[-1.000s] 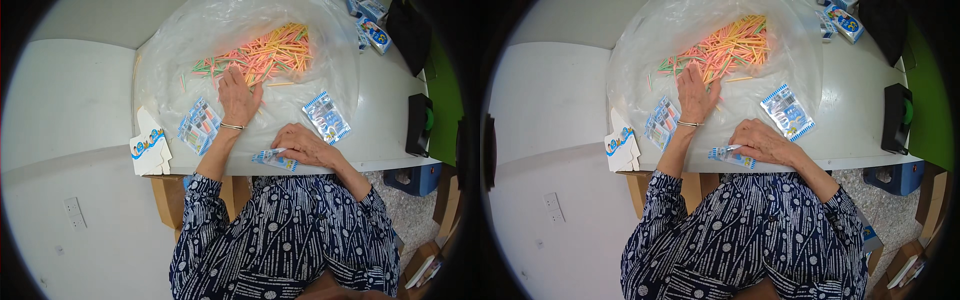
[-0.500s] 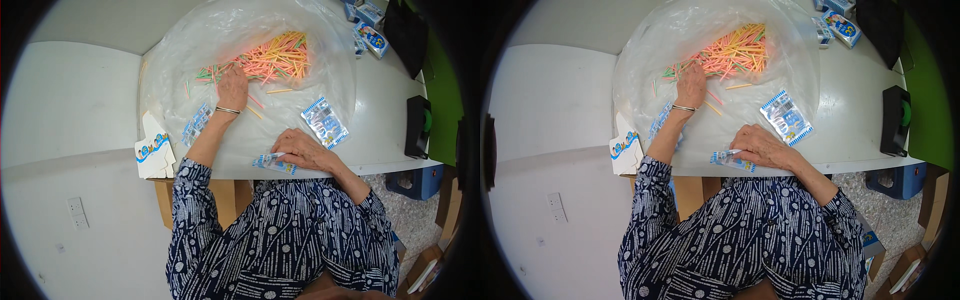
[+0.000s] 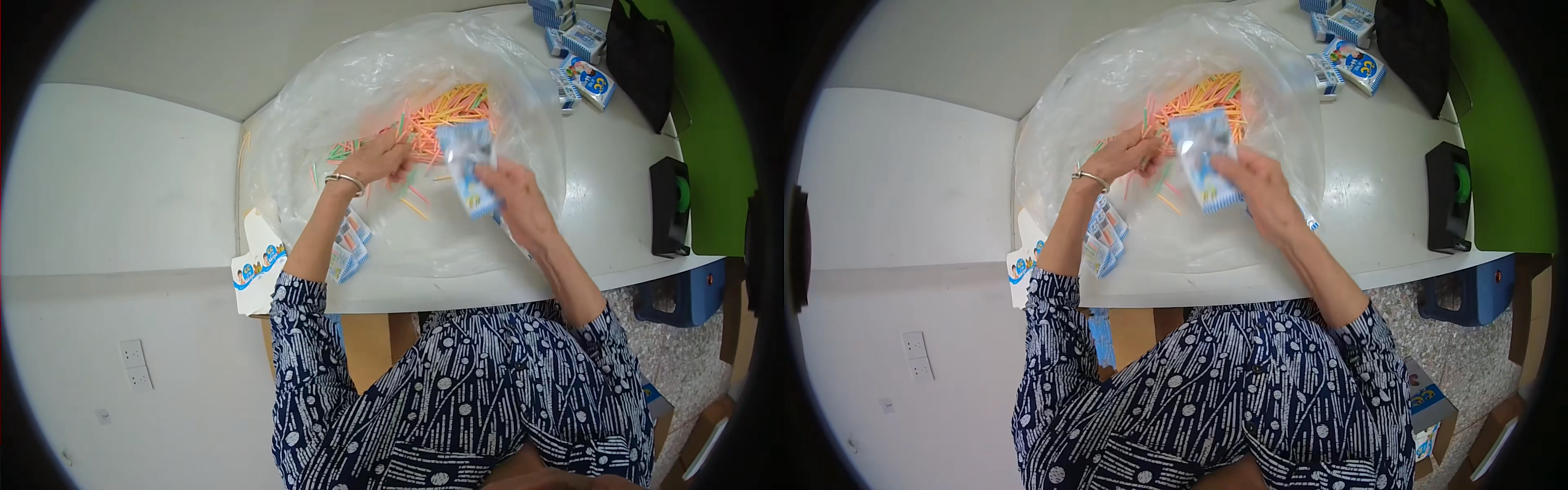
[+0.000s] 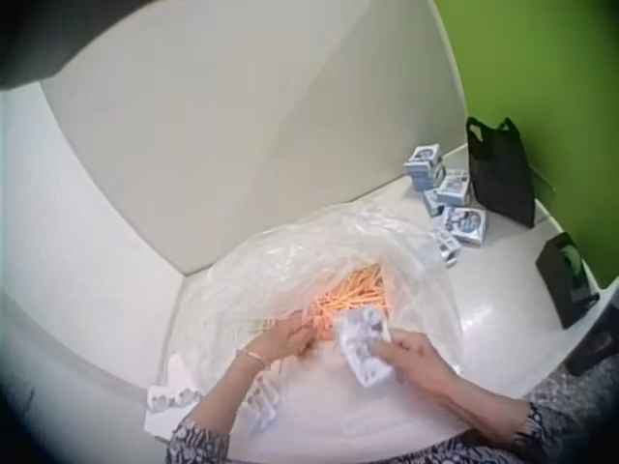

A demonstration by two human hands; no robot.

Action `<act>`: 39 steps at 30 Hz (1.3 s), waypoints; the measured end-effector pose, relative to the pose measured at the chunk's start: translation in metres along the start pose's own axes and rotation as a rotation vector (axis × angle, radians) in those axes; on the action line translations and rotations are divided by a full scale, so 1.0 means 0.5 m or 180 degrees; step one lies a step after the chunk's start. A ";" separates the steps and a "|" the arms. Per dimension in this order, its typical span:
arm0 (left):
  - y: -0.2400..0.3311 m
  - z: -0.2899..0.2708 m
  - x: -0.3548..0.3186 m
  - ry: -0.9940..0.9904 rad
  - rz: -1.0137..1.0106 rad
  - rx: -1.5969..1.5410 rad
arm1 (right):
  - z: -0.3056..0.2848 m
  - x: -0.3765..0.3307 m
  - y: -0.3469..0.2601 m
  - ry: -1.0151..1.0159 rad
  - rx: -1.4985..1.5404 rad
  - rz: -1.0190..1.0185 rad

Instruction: Packing colorful sticks into small plastic bags and then into a shipping box.

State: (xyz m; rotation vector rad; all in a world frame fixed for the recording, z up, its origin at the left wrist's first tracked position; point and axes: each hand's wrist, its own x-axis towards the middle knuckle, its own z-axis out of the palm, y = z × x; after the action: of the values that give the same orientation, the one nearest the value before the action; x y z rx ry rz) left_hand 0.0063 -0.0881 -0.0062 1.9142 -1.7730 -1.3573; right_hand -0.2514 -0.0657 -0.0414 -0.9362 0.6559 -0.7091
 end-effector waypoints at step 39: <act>-0.007 0.083 0.039 -0.0091 0.0434 -0.3807 | -0.047 0.099 -0.056 0.0395 0.0067 -0.0436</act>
State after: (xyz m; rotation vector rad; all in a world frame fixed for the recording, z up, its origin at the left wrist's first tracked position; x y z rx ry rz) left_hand -0.0236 -0.0866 -0.0408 1.0614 -0.6842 -1.7612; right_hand -0.2464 -0.1268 -0.0366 -0.9293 0.6967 -0.8997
